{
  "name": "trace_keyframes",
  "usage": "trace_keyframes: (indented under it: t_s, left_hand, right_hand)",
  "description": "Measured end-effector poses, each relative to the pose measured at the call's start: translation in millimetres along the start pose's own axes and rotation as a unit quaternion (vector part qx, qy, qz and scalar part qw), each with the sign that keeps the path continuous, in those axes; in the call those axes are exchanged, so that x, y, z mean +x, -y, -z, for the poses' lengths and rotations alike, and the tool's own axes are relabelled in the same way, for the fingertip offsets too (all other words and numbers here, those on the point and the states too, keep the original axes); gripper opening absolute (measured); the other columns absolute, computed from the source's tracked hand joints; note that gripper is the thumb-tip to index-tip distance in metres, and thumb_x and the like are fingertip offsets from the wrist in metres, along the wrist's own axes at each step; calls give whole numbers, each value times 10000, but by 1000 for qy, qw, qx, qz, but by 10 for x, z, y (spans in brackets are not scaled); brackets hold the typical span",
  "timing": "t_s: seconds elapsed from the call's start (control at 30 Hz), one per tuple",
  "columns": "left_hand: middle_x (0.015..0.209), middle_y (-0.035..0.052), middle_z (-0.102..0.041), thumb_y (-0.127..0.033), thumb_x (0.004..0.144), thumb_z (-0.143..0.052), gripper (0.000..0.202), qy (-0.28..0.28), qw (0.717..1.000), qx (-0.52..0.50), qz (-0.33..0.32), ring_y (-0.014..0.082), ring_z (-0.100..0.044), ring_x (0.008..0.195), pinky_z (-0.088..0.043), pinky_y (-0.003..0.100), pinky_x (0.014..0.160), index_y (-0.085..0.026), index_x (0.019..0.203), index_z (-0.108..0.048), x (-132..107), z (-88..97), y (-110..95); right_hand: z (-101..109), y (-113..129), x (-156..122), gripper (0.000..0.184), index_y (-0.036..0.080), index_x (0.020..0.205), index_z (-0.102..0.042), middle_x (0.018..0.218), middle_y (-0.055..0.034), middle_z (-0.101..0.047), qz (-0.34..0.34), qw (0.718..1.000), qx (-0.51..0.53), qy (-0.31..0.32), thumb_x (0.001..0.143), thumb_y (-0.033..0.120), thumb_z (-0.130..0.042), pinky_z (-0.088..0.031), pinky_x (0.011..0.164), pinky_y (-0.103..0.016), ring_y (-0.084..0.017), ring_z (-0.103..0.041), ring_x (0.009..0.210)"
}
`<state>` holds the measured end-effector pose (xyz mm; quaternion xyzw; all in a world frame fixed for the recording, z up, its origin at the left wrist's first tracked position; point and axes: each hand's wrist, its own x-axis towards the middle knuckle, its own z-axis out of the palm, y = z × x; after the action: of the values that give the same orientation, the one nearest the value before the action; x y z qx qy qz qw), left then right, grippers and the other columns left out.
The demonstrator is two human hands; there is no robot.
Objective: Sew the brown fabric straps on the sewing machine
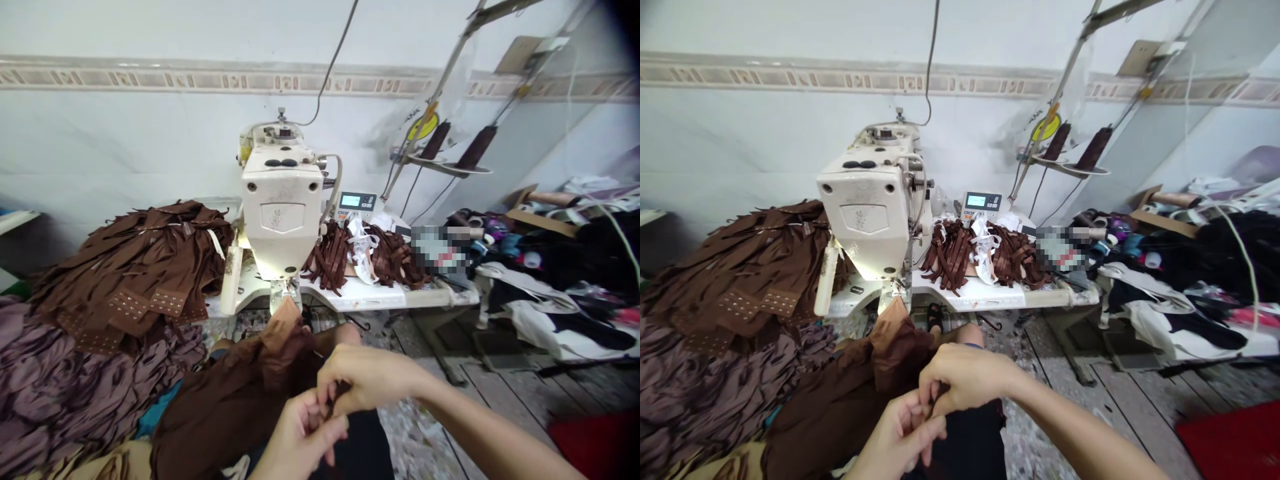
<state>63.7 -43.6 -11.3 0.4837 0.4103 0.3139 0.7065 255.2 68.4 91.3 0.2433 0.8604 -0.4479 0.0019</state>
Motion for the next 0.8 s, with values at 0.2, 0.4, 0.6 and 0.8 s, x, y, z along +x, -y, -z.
trace_keyframes:
  t_s: [0.2, 0.4, 0.6, 0.8]
  left_hand:
    - [630, -11, -592, -541, 1072, -559, 486, -109, 971, 192, -92, 80, -523, 479, -388, 205, 509, -168, 813, -734, -216, 207, -40]
    - [676, 11, -667, -290, 1092, -572, 365, -106, 888, 357, -271, 143, -665, 670, -487, 230, 637, -201, 753, -674, -260, 268, -223]
    - [1050, 89, -777, -105, 1034, -643, 250, -256, 696, 522, -421, 215, -713, 987, -542, 332, 885, -165, 1268, -709, -171, 424, -691]
    - [1393, 205, -701, -149, 1068, -574, 384, -350, 557, 651, -378, 354, -620, 1292, -461, 488, 1060, -72, 1439, -637, 193, 461, -954]
  right_hand:
    - [504, -308, -158, 310, 177, 867, -872, 753, -12, -790, -38, 990, 122, -60, 809, 479, -911, -467, 648, -229, -153, -667, 665]
    - [535, -188, -78, 370, 164, 781, -798, 710, 2, -723, -60, 943, 213, -249, 795, 516, -911, -456, 639, -239, -139, -604, 656]
    - [133, -111, 28, 388, 157, 777, -795, 632, 5, -691, -89, 944, 268, -170, 836, 530, -883, -438, 545, -214, -118, -595, 542]
    - [-321, -73, 235, 473, 147, 827, -840, 736, -52, -784, -72, 953, 277, -99, 881, 616, -817, -488, 544, -199, -110, -640, 518]
